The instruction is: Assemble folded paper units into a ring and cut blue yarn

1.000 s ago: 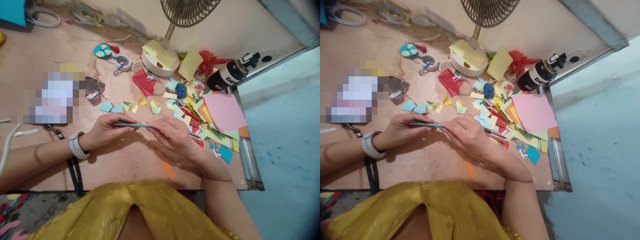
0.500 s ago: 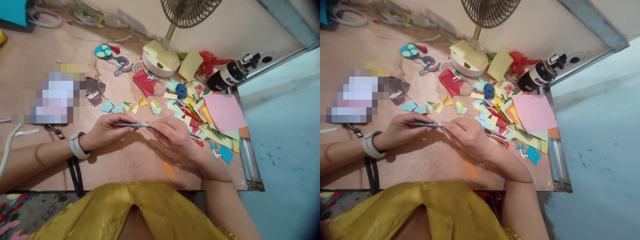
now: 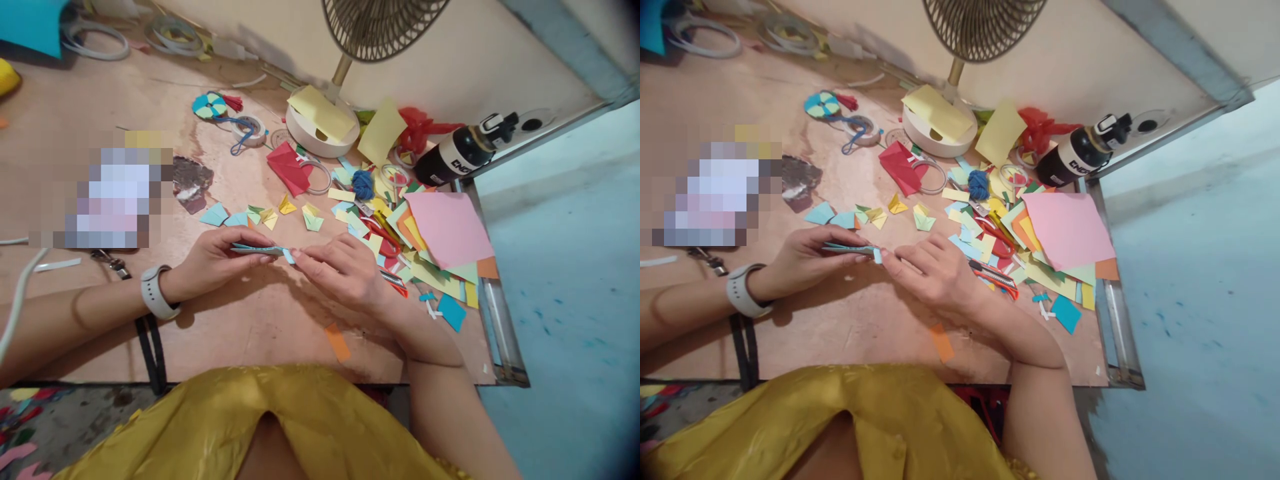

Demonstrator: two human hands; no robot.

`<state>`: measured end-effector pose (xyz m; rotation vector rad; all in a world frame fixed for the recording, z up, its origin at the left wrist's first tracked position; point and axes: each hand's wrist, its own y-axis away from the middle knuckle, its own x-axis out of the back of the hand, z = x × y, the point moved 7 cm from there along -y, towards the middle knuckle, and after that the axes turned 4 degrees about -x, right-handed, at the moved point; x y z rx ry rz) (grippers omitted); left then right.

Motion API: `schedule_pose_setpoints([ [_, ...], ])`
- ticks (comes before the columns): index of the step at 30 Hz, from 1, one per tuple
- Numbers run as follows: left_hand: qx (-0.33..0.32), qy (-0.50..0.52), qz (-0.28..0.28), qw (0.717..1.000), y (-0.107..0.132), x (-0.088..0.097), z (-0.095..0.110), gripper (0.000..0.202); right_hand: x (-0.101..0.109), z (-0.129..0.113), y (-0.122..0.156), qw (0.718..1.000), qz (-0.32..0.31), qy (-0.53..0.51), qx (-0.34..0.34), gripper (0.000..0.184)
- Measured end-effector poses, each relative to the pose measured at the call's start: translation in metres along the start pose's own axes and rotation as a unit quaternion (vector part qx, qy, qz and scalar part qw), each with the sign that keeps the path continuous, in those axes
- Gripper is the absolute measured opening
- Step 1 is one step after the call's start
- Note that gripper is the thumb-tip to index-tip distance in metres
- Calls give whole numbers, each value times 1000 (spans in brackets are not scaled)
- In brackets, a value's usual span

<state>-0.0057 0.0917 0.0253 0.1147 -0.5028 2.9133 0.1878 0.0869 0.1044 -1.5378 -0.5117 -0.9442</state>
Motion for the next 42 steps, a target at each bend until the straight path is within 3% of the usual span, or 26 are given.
schedule_pose_setpoints([
  [10,1,-10,2,1000,-1,1,0,19,-2,-3,2,998,29,54,34,18],
  [17,-4,-26,-18,999,0,-1,0,16,-3,9,3,995,6,-91,-45,18],
  [25,-44,-57,-47,996,-2,-2,8,13,-10,27,1,957,-28,-242,-155,16],
  [35,-16,-50,-38,998,0,-3,3,14,-7,23,1,968,-20,-210,-136,18],
  [42,-19,-52,-59,997,1,-4,1,16,-12,34,3,933,-34,-311,-177,18],
])
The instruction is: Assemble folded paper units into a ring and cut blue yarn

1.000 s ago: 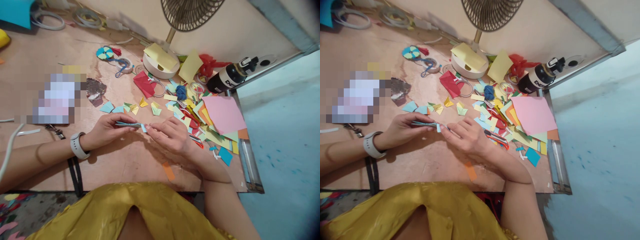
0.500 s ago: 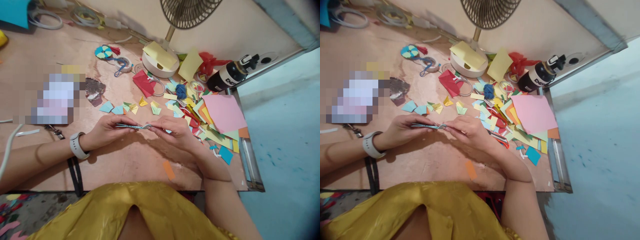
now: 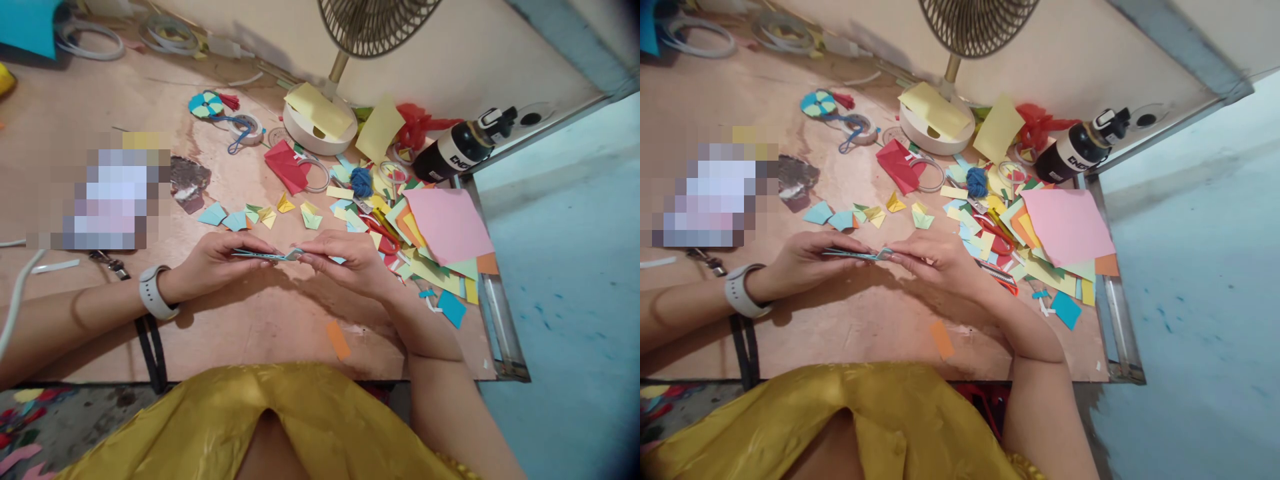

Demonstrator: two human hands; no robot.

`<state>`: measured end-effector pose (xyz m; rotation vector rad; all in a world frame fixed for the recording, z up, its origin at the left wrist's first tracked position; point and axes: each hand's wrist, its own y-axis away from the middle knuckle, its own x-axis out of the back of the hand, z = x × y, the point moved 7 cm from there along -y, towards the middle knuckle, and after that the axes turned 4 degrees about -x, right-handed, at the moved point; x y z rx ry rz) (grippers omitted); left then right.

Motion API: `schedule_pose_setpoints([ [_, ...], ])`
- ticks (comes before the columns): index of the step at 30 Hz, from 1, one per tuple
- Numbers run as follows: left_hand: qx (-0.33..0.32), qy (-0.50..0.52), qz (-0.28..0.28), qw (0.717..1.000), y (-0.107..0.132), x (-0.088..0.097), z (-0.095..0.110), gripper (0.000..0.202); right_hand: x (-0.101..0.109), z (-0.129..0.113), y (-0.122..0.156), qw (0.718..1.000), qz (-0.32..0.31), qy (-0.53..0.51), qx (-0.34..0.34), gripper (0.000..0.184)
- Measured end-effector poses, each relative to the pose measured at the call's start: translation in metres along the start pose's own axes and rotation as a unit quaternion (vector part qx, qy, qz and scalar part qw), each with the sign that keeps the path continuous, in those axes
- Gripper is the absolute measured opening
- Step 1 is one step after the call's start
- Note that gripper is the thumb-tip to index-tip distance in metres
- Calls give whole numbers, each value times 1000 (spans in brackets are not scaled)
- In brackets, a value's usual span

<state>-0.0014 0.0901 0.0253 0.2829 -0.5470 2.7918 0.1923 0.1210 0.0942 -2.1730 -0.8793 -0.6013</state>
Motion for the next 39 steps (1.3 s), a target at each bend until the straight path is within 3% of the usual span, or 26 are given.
schedule_pose_setpoints([
  [6,-2,17,-6,1000,0,-1,1,17,0,4,-1,999,7,-47,-12,18],
  [15,-7,7,-2,1000,0,0,2,18,-1,-2,0,1000,15,8,-12,16],
  [28,2,13,7,1000,1,-2,1,17,0,-12,0,996,28,69,40,15],
  [39,2,-3,-10,1000,1,-3,-1,17,-1,-6,2,997,16,55,44,20],
])
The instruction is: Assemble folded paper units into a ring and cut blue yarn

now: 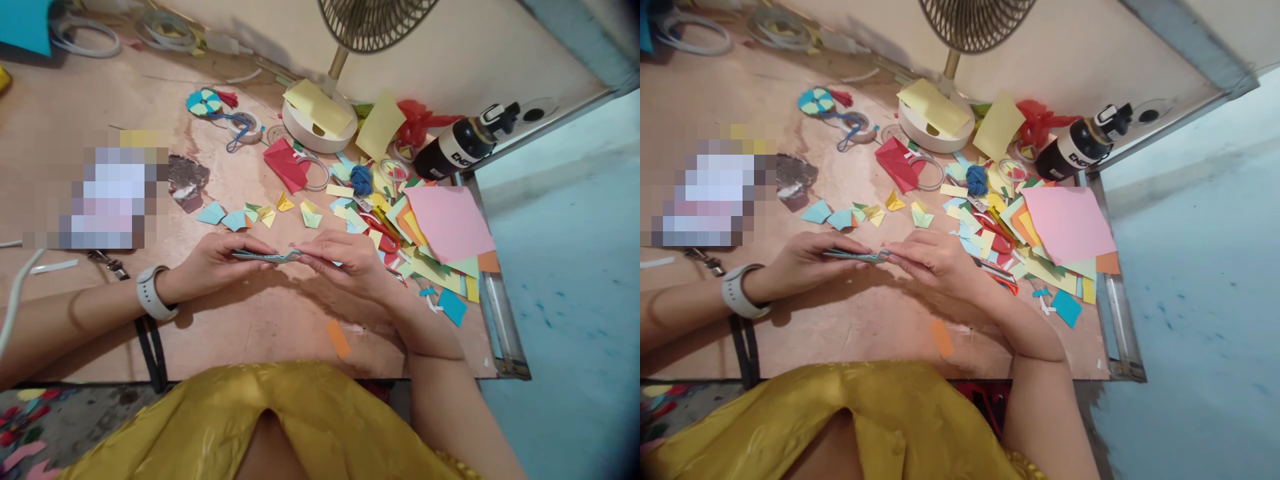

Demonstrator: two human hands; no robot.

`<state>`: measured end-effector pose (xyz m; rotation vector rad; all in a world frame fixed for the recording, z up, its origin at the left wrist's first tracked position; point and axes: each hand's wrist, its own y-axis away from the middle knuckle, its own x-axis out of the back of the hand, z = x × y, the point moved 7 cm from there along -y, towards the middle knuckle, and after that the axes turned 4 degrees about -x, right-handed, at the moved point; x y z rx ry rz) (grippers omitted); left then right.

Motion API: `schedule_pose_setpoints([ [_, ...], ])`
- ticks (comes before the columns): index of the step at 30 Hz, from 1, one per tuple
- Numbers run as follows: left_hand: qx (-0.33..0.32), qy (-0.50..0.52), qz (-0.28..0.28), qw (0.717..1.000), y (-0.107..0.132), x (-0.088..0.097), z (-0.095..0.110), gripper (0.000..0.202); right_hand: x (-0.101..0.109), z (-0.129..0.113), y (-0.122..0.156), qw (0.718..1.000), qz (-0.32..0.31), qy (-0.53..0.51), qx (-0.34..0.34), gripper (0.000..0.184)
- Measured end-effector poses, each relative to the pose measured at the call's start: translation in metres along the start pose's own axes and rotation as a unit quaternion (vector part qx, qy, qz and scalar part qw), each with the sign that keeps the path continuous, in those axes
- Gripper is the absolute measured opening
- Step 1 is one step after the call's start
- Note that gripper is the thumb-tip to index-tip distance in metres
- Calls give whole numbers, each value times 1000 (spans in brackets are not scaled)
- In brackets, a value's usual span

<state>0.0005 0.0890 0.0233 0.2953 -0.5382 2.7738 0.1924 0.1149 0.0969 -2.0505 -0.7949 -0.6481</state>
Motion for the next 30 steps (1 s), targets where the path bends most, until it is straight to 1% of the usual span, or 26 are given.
schedule_pose_setpoints([
  [3,-18,-10,-3,1000,-1,0,2,18,-2,3,1,1000,-12,-1,-4,21],
  [6,-29,-21,-9,999,-2,0,3,20,-3,5,3,1000,-9,2,-2,20],
  [12,-18,-36,-12,999,-2,-1,-1,17,-6,7,5,1000,-3,13,-24,20],
  [17,-39,-24,-19,999,-4,-3,3,20,-6,10,3,998,3,-29,-47,18],
  [23,-11,-49,-28,998,-4,-2,2,17,-2,11,2,996,-29,-27,-81,18],
  [27,11,-44,-31,999,-3,-1,-1,18,0,10,3,997,-47,-7,-54,20],
  [30,21,-26,-30,999,-4,-2,-1,19,-5,9,4,997,-49,0,-55,19],
])
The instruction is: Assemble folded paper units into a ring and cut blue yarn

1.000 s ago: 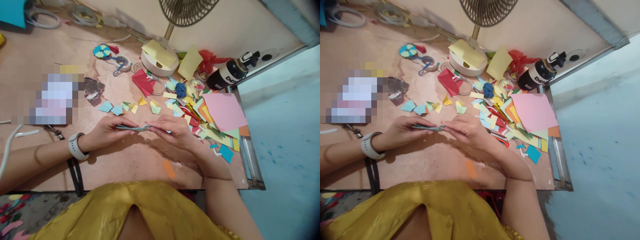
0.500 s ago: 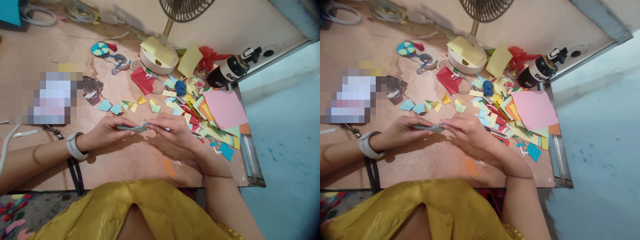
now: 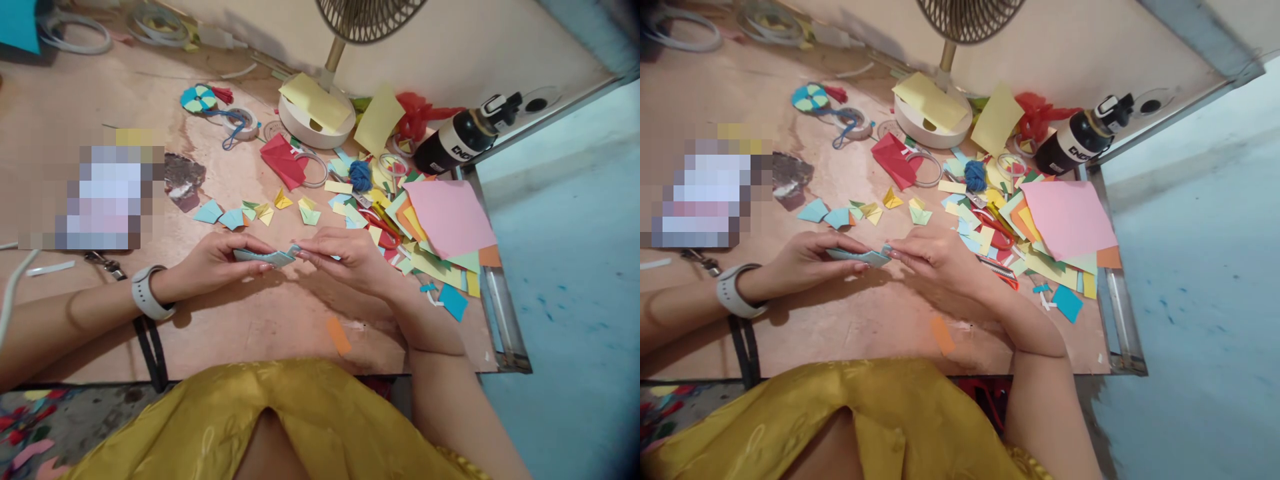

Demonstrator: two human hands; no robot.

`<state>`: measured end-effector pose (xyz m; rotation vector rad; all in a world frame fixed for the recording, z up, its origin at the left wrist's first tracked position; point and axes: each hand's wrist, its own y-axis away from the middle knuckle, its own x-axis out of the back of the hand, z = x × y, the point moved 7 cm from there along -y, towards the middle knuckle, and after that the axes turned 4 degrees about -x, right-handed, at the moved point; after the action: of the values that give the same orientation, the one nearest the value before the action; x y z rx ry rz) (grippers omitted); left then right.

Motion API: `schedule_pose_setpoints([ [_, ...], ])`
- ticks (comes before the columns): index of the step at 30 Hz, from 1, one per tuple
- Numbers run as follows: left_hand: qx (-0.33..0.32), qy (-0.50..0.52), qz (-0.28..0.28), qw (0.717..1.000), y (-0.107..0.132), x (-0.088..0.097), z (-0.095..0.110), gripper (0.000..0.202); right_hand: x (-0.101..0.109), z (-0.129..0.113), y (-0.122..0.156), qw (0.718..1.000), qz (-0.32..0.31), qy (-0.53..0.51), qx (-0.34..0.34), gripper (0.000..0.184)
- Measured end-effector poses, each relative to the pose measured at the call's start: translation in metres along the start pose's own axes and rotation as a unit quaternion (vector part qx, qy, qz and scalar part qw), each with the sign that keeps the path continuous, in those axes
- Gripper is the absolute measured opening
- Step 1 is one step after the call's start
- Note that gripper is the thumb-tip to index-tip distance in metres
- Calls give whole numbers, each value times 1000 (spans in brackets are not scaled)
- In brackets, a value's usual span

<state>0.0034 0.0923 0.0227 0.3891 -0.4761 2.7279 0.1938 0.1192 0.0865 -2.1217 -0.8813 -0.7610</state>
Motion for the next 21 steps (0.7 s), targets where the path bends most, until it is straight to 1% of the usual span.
schedule_pose_setpoints([
  [4,19,27,-7,999,-1,-2,0,17,-12,1,0,999,11,-1,-34,23],
  [7,60,42,-1,997,-1,-1,-4,16,-14,4,-1,998,29,-29,-51,26],
  [10,113,78,19,990,0,0,-9,22,-14,9,-2,996,31,-61,-54,27],
  [12,136,113,25,984,1,-2,-11,26,-17,15,-2,994,28,-81,-64,27],
  [16,166,144,28,975,2,-3,-13,22,-25,30,-2,982,49,-143,-115,23],
  [19,181,145,18,973,3,-4,-16,20,-36,38,-2,969,35,-191,-152,21],
  [21,188,140,10,972,4,-4,-19,19,-41,40,-1,965,31,-206,-162,20],
])
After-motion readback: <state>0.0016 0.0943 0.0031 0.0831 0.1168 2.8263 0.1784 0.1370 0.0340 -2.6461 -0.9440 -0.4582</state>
